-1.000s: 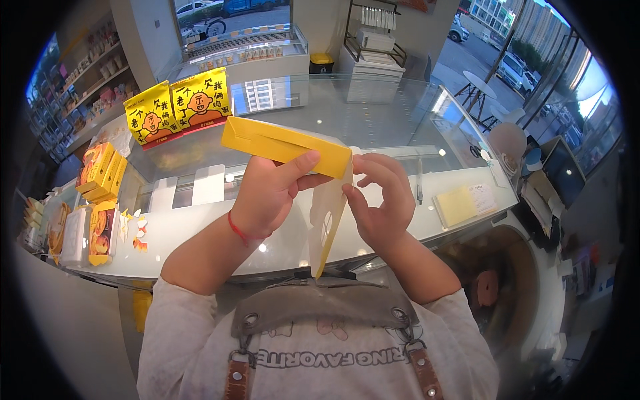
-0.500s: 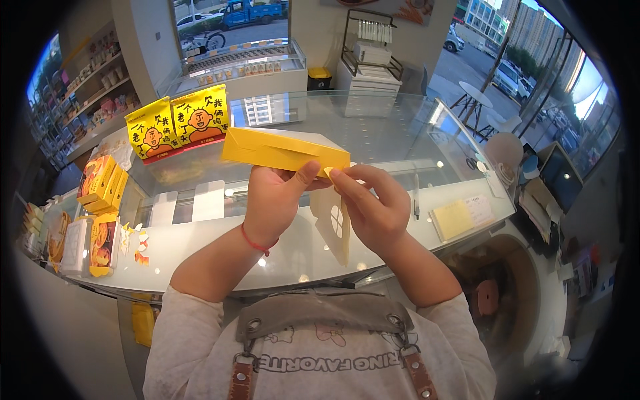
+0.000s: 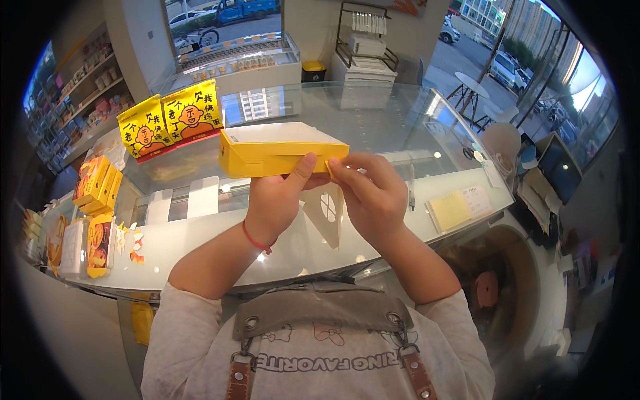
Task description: The person folds and assembles yellow cardboard food boxes at a counter, then discards a small piece of waste into a bin. The person handles flat-packed boxes, folds them into shape, and stacks the finished boxes.
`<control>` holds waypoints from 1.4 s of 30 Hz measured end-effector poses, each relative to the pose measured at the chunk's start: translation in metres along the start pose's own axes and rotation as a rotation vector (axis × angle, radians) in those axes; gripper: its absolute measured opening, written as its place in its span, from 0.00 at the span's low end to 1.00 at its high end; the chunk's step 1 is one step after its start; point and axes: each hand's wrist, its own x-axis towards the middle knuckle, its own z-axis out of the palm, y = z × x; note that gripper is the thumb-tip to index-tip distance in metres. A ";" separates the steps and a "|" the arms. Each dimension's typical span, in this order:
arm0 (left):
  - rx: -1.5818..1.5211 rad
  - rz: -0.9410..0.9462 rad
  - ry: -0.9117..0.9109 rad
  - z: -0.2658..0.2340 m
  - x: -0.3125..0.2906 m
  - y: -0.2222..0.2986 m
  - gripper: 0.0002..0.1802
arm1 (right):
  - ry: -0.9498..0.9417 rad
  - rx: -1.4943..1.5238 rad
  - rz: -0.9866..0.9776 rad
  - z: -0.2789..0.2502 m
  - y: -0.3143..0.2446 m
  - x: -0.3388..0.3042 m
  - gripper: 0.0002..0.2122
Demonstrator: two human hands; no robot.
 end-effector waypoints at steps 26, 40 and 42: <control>0.127 0.036 -0.057 0.038 -0.020 -0.022 0.08 | -0.214 0.464 0.717 -0.045 0.050 -0.036 0.17; 0.341 0.187 0.225 -0.036 -0.062 -0.021 0.28 | -0.285 1.751 1.305 -0.036 0.096 -0.138 0.20; 0.243 0.149 0.164 -0.030 -0.062 -0.032 0.38 | -0.448 1.820 1.260 -0.036 0.086 -0.141 0.22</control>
